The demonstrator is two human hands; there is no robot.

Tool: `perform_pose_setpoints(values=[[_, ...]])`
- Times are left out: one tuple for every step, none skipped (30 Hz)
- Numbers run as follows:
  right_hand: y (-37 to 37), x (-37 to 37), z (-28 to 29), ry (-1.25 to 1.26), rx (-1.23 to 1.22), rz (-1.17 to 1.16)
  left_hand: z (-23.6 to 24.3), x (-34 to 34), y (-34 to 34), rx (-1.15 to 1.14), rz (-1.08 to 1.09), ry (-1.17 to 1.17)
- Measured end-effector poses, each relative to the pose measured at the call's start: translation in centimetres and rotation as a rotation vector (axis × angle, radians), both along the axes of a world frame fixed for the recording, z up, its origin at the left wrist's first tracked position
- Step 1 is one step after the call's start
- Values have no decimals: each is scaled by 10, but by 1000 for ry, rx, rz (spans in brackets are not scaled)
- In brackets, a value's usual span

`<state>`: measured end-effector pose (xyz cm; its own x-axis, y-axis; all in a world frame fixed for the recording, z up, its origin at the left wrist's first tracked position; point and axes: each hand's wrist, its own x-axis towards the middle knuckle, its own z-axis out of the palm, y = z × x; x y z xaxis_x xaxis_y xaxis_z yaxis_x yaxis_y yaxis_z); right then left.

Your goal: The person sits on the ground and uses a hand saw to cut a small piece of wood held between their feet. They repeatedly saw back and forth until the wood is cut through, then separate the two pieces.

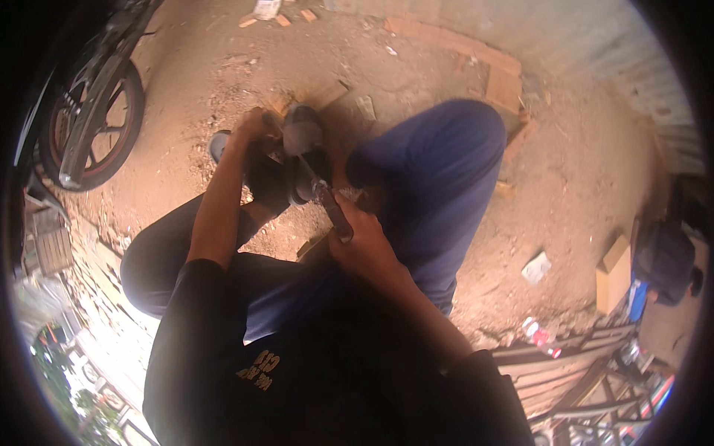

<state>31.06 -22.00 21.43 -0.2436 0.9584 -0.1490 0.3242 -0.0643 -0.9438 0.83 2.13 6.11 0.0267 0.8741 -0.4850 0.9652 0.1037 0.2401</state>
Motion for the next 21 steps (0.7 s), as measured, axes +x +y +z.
perform_pose_setpoints(values=[[12, -5, -13, 22, 64, 14, 7, 2, -1, -22, -10, -11], [19, -11, -4, 18, 114, 46, -6, -13, -1, 16, -71, 94], [7, -7, 12, 5, 153, 65, -13, -19, -5, 64, -9, 132], [-12, 2, 30, -36, 170, 67, -8, -13, 0, 0, 8, 51], [-18, 7, 44, -20, 71, 61, -3, -7, 2, 31, 20, 62], [-25, 13, 56, -6, -29, 45, 1, -3, 5, 61, 20, 75], [-38, 15, 67, 0, -182, 15, -11, -3, 1, 58, 45, 88], [-34, 12, 76, 8, -239, 80, -19, -9, -2, 48, 48, 82], [-16, 8, 82, 16, -283, 145, -24, -17, 0, 52, 52, 75], [-8, 7, 84, 28, -325, 207, -27, -25, 3, 56, 55, 71], [-14, 8, 86, -10, -306, 141, -33, -27, 4, 9, 40, 64], [-18, 10, 86, -39, -270, 62, -23, -19, 4, 7, 33, 51], [-22, 13, 83, -41, -257, 17, -13, -13, 2, 4, 27, 39], [-26, 15, 82, -45, -240, -23, -6, -9, 0, 3, 27, 24], [-32, 23, 73, -14, -247, -26, -7, -8, -2, 3, 26, 39], [-38, 25, 68, -3, -232, -30, -7, -7, 1, 18, 25, 44], [-37, 29, 62, 5, -196, -26, -6, -9, 7, 32, 25, 49], [-32, 28, 58, -10, -143, -27, 1, -6, 8, 42, 21, 50], [-32, 29, 56, -22, -122, -28, 4, -4, 2, 44, 26, 30], [-33, 29, 54, -33, -102, -29, -3, -5, 0, 29, 17, 25], [-34, 31, 53, -35, -109, -25, -4, -9, 1, 20, 15, 26]])
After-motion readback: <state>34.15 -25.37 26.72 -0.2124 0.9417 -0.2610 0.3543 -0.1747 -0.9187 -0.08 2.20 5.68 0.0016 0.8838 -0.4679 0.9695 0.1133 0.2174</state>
